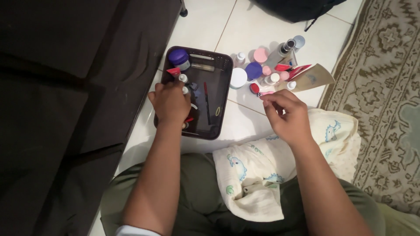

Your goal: Sorting and organizing various cosmetic items like bottles, tubes, and jars into a black organizer tray on the floor.

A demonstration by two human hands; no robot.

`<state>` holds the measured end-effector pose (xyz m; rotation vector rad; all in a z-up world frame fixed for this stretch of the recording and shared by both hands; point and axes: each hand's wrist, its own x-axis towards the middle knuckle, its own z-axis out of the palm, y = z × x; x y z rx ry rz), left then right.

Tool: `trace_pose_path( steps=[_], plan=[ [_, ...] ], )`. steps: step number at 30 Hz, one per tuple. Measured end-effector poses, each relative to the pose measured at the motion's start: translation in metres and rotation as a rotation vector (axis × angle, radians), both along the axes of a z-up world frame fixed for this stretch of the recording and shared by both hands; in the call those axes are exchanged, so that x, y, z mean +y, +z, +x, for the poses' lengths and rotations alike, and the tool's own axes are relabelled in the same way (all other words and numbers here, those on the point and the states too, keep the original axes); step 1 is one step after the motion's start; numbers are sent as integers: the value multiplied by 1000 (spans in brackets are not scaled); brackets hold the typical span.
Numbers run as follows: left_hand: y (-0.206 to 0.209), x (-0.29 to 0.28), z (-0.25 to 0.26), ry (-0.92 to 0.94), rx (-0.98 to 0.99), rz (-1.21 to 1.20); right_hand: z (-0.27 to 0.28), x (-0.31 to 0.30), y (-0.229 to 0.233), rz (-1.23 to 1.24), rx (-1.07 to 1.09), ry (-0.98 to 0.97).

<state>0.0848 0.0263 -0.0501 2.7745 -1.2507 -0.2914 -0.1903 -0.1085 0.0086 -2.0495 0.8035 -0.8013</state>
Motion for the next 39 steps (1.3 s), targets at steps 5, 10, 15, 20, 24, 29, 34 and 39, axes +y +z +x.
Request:
trace_pose_path(
  steps=[5, 10, 15, 20, 24, 29, 34, 39],
  plan=[
    [-8, 0, 2, -27, 5, 13, 2, 2, 1, 4, 21, 20],
    [4, -2, -1, -43, -31, 4, 3, 4, -1, 31, 17, 32],
    [18, -11, -6, -16, 319, -121, 3, 3, -4, 70, 34, 49],
    [32, -18, -25, -77, 408, -446, 7, 6, 5, 130, 62, 71],
    [28, -25, -39, -122, 497, -654, 12, 9, 12, 205, 96, 117],
    [32, -26, -48, -186, 482, -775, 11, 13, 8, 217, 101, 171],
    [35, -27, -66, -281, 790, -806, 14, 15, 10, 246, 88, 192],
    [28, -25, -71, -367, 1221, -678, 14, 15, -1, 272, 60, 236]
  ],
)
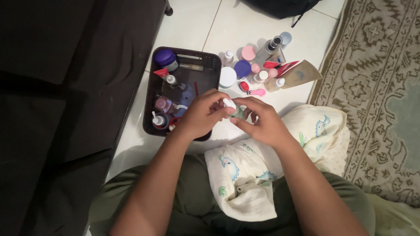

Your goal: Sorting and organizing various cosmetic items like bottles, tubes, and jars into a black organizer tray on the floor.

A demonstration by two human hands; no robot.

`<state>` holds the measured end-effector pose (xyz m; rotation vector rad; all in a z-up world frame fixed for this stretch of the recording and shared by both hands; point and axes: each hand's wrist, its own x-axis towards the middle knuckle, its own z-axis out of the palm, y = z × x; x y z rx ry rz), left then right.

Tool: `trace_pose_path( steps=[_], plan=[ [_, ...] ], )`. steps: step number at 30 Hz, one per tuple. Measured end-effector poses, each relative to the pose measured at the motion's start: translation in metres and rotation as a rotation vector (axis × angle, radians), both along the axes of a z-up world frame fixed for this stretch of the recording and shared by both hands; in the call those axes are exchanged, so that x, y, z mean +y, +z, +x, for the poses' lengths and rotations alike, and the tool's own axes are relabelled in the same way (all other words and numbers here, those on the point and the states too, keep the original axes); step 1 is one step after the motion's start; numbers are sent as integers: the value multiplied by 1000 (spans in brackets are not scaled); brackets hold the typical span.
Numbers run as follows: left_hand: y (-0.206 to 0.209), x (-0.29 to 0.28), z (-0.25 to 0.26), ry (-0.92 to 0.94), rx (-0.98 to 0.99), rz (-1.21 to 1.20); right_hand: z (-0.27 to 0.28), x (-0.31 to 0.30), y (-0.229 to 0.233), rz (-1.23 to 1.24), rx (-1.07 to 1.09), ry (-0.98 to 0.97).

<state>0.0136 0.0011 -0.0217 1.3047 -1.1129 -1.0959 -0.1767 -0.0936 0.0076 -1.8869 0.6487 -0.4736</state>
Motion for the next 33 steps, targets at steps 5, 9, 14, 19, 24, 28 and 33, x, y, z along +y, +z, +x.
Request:
trace_pose_path(
  steps=[5, 9, 14, 19, 24, 28, 33],
  plan=[
    [-5, -1, -2, 25, 80, 8, -4, -1, -9, 46, -15, -32],
    [-4, 0, -2, 26, 79, 22, -5, -1, -15, 52, -4, -45],
    [-1, 1, 2, 25, 43, 43, -3, -1, -11, 70, 39, -74],
    [1, 2, 8, -3, -130, 177, -5, -11, -16, 62, 173, -178],
    [-12, 1, 8, 48, -280, 255, -14, -27, -24, 41, 470, -407],
    [-2, 1, 9, 50, -299, 335, -21, -38, -32, 43, 482, -468],
    [3, 1, 11, 46, -270, 351, -29, -42, -47, 63, 527, -456]
  ],
)
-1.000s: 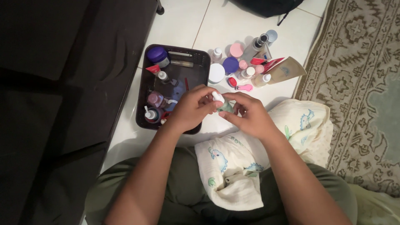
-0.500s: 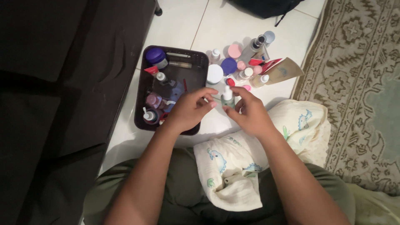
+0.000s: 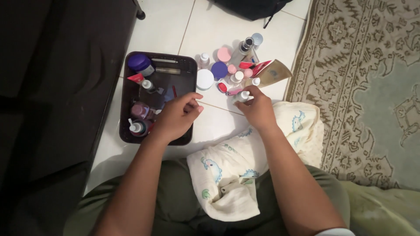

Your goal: Sorting and organizing various cosmetic items like bottles, tubes, and jars into a black organizer tray on the floor.

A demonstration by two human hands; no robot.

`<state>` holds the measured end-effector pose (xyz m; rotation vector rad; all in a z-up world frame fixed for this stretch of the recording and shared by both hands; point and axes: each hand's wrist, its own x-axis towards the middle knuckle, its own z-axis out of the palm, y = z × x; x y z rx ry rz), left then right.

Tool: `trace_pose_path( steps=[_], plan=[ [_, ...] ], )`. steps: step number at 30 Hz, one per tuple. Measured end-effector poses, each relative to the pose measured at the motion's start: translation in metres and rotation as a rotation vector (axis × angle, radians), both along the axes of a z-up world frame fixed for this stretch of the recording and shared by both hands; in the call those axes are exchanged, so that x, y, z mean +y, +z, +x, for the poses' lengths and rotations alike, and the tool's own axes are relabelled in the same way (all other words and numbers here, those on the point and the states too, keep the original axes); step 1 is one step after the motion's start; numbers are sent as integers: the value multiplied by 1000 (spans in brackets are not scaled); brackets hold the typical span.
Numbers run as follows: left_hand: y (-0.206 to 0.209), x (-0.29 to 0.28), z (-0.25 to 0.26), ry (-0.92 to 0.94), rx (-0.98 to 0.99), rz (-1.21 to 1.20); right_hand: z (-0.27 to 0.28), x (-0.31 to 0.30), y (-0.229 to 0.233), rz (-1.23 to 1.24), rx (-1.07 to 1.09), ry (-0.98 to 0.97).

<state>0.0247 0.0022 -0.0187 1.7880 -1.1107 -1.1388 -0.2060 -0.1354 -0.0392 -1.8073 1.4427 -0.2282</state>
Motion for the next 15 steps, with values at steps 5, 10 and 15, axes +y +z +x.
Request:
trace_pose_path(
  steps=[5, 10, 15],
  plan=[
    [2, -1, 0, 1, 19, -29, 14, 8, -10, 9, -45, 62],
    [0, 0, 0, -23, -40, 34, 22, 11, -16, -18, -124, 115],
    [10, 0, 0, -47, -58, 44, 19, 11, -36, -100, -135, 169]
  ],
)
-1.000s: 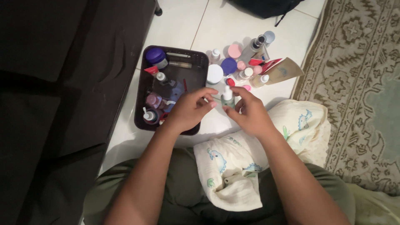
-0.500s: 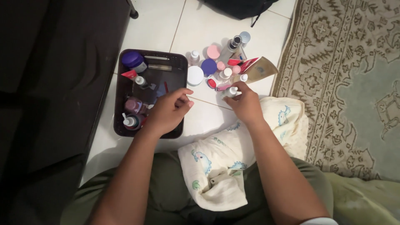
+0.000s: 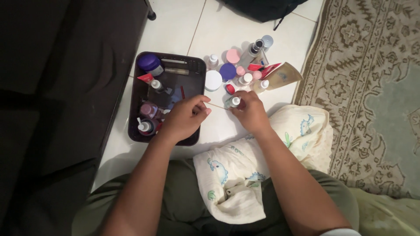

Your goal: Sorting and organizing various cosmetic items like bottles, tubes, and jars into a black organizer tray on the floor.

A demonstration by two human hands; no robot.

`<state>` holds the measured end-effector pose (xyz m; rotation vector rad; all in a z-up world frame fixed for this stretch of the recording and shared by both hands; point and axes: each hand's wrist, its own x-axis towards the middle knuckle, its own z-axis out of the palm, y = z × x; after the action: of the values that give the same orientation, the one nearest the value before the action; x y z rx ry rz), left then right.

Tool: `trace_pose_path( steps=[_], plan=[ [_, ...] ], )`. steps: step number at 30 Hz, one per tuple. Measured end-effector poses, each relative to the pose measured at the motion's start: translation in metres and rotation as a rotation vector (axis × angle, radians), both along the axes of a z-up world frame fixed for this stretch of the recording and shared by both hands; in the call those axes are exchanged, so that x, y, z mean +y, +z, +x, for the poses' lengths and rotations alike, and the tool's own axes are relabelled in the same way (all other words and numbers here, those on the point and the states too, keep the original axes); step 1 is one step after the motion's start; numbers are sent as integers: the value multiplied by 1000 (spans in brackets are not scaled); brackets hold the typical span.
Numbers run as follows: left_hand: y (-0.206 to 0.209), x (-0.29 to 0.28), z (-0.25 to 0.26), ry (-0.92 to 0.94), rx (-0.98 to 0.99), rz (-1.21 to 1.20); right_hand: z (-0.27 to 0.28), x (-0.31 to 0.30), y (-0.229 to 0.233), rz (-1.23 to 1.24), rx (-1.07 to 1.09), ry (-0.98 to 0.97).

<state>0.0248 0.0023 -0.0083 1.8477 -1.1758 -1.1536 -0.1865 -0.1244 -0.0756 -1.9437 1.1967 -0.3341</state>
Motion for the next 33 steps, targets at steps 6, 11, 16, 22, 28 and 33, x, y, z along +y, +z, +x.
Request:
trace_pose_path(
  steps=[6, 11, 16, 22, 28, 33],
  plan=[
    [0, 0, -1, 12, 48, 19, 8, 0, -6, -21, 45, 48],
    [-5, 0, 0, 12, 83, -24, 14, 3, 4, -7, 27, 41],
    [-6, 0, 0, 20, 87, -43, 17, 6, 9, 17, -56, 34],
    [-3, 1, 1, 7, 72, -36, 20, 10, 14, 140, -194, 27],
    [-10, 5, 10, 50, -13, -89, 18, 10, 21, 112, -140, 35],
    [16, 29, 49, 144, -410, -263, 13, 19, 41, 74, -128, 95]
  ],
)
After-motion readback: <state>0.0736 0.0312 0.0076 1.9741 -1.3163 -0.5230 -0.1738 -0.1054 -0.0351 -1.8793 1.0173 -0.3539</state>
